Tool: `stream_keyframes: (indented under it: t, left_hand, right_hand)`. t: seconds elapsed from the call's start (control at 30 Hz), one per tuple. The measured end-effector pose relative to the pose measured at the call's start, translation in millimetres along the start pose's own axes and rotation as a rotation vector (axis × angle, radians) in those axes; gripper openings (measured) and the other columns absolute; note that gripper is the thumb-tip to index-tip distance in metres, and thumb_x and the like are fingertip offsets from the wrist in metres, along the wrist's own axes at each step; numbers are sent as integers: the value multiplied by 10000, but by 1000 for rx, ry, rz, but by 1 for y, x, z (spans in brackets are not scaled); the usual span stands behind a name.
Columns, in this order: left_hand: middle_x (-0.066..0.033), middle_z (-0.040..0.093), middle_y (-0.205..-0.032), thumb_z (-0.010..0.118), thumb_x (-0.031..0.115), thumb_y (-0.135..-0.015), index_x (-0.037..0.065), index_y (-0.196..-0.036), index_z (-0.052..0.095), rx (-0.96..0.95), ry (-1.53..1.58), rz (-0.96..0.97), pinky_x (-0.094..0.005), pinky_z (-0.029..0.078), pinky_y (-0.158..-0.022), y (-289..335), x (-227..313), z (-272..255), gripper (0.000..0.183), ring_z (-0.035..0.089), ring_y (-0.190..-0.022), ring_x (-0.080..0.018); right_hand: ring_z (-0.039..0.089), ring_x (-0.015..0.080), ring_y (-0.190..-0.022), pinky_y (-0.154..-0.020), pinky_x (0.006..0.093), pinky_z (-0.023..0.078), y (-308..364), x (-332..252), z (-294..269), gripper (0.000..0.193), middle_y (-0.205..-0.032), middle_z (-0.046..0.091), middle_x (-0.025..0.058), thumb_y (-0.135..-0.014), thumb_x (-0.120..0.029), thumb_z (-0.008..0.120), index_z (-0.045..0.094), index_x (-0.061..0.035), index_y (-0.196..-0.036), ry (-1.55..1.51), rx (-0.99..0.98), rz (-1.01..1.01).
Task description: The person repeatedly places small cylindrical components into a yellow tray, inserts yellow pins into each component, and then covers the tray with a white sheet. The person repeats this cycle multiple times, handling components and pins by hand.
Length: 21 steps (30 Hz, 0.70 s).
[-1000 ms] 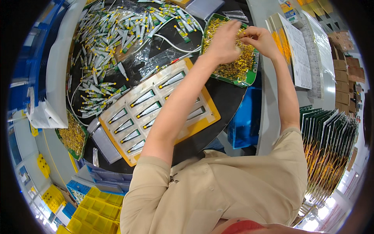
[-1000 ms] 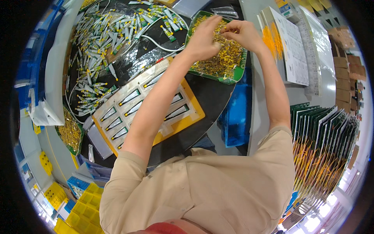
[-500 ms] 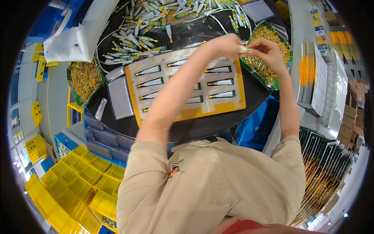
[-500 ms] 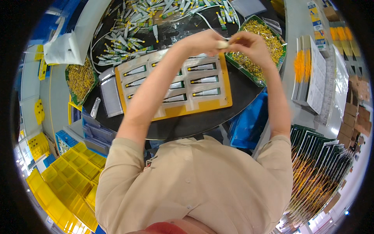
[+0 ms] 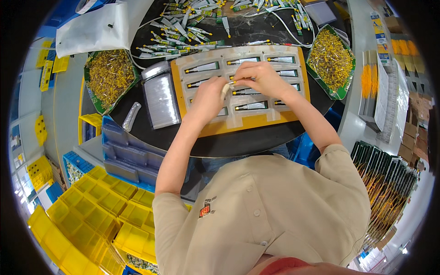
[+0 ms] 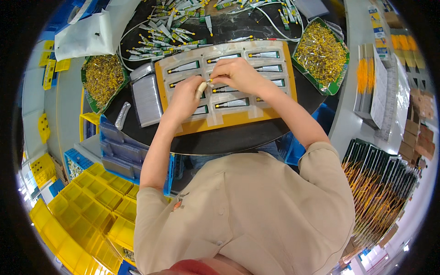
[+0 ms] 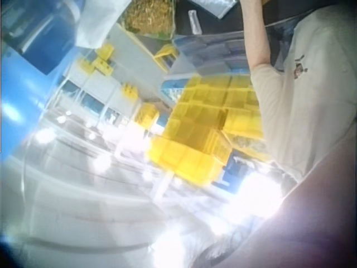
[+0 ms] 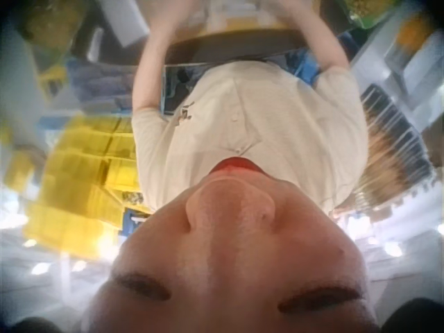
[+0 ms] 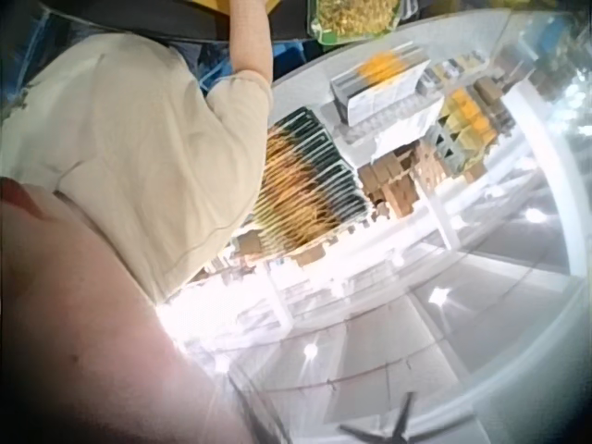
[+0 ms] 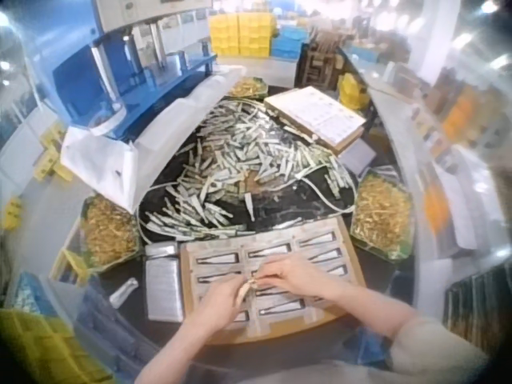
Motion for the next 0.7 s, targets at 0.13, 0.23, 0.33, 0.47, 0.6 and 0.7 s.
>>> stream_keyframes:
  t: [0.13,0.23,0.33,0.47,0.6,0.7]
  left_hand:
    - [-184,673,-932,589,111,-956,20,-1016,646,63,52,23,-427,506,-767,-1,-14,-14,122,643,-878,-399]
    - [-176,677,-925,578,147,-974,18,-1016,646,149,-15,20,-421,512,-752,-4,-25,-43,151,653,-865,-388]
    - [-187,665,-986,584,95,-957,12,-1012,642,72,85,-171,-446,501,-762,-9,-54,-48,116,630,-900,-409]
    - [-177,653,-951,593,59,-941,17,-997,631,236,59,-54,-438,495,-738,-10,-43,-56,80,624,-876,-403]
    - [-145,653,-987,583,34,-934,27,-1007,629,242,98,-36,-401,503,-758,-8,-27,-38,86,630,-884,-366]
    - [-109,666,-1080,565,23,-947,19,-1005,632,253,137,40,-350,513,-791,-15,-7,-24,89,647,-909,-315]
  right_hand:
    - [660,287,-782,-694,373,536,-8,-7,-5,94,-873,681,93,-846,-128,735,723,-73,-922,143,19,-110]
    - [634,293,-811,-715,381,522,-6,6,-16,92,-880,651,86,-854,-113,721,682,-61,-919,159,45,-85]
    - [613,308,-832,-725,390,511,-1,19,-42,104,-884,628,84,-862,-94,712,644,-44,-923,228,242,-110]
    - [612,268,-845,-767,382,471,2,29,-40,88,-871,627,59,-857,-81,721,649,-71,-908,419,188,-173]
    - [601,250,-825,-760,349,457,18,25,-49,116,-852,624,43,-814,-81,752,663,-87,-887,324,249,-172]
    - [598,236,-891,-850,369,433,32,16,-39,128,-875,618,19,-802,-147,762,658,-109,-867,438,197,-177]
Point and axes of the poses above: each hand's wrist, its own y-axis away from the middle knuckle, its own z-axis out of the palm, x = y × z, the point moved 10 cm from there along -y, towards the middle knuckle
